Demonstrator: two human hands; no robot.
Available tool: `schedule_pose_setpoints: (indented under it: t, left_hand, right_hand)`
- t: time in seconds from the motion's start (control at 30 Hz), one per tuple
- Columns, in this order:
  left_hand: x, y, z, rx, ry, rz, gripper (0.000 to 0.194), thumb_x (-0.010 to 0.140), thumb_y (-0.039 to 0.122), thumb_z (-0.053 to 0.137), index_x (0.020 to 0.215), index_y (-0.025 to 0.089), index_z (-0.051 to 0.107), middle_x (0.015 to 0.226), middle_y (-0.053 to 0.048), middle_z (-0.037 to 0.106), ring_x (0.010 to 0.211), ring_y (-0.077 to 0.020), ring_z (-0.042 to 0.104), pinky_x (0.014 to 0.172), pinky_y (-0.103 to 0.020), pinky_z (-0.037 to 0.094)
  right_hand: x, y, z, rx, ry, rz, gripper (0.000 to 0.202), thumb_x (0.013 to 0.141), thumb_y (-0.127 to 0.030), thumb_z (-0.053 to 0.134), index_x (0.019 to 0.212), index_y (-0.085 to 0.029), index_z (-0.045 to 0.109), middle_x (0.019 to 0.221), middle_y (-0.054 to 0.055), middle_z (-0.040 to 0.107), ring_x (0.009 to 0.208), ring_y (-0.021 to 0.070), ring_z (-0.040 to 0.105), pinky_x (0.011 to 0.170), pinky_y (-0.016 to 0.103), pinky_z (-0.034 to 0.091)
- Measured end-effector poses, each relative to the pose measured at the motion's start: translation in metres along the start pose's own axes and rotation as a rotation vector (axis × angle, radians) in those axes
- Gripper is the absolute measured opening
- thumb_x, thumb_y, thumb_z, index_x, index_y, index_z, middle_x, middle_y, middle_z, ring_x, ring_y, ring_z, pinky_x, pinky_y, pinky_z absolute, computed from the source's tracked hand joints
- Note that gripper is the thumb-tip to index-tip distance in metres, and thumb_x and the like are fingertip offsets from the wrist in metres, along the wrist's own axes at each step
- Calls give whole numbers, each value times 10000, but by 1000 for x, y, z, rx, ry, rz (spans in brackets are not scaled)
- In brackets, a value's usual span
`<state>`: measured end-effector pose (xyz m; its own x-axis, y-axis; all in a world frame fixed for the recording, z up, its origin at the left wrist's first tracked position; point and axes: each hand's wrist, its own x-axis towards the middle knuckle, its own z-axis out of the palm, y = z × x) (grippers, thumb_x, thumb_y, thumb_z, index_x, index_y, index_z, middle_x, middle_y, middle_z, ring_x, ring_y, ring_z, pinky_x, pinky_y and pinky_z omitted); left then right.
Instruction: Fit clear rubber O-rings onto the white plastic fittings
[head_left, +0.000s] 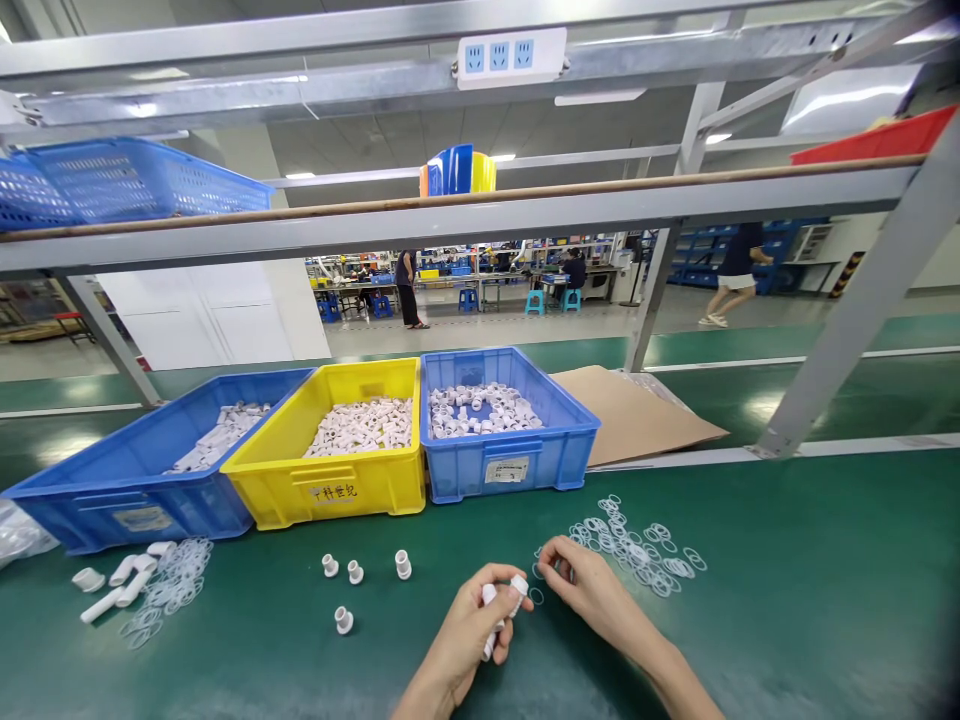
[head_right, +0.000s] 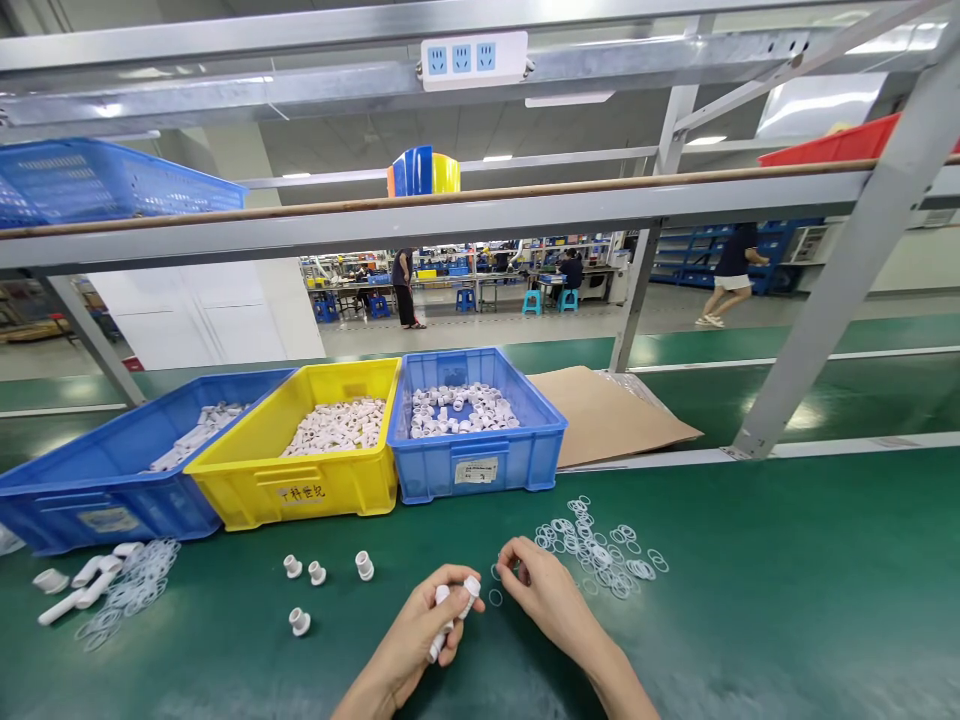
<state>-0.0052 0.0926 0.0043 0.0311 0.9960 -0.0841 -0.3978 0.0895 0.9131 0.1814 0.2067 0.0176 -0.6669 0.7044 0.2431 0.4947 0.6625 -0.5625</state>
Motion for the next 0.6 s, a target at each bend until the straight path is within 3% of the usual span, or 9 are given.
schedule_pose_setpoints:
  t: [0.2,0.47,0.6]
  left_hand:
    - [-2,0,4,71,5,14,452,856,499,698,1160,175,618,946,-73,685,460,-30,395,377,-156,306]
    - [-1,-4,3,122,14,37,568,844,478,711,1301,189,536,922,-54,678,482,-47,428,371,-145,338]
    - [0,-4,4,180,31,59,459,863,491,683,1191,178,610,909,-54,676,470,-43,427,367,-146,347]
  right_hand:
    - [-1,-11,-2,303,21,3,209,1045,-411,476,1008,-240,590,810,-12,592,711,195,547,611,266,393]
    - [-1,-30,-1,393,-38,6,291,1023,-454,531,880,-217,619,764,-7,584,678,191,504,599,275,359]
    - [-2,-35,-4,414,-47,-26,329,1020,-477,550,843,-211,627,812,8,601,721,198,519,631,281,370]
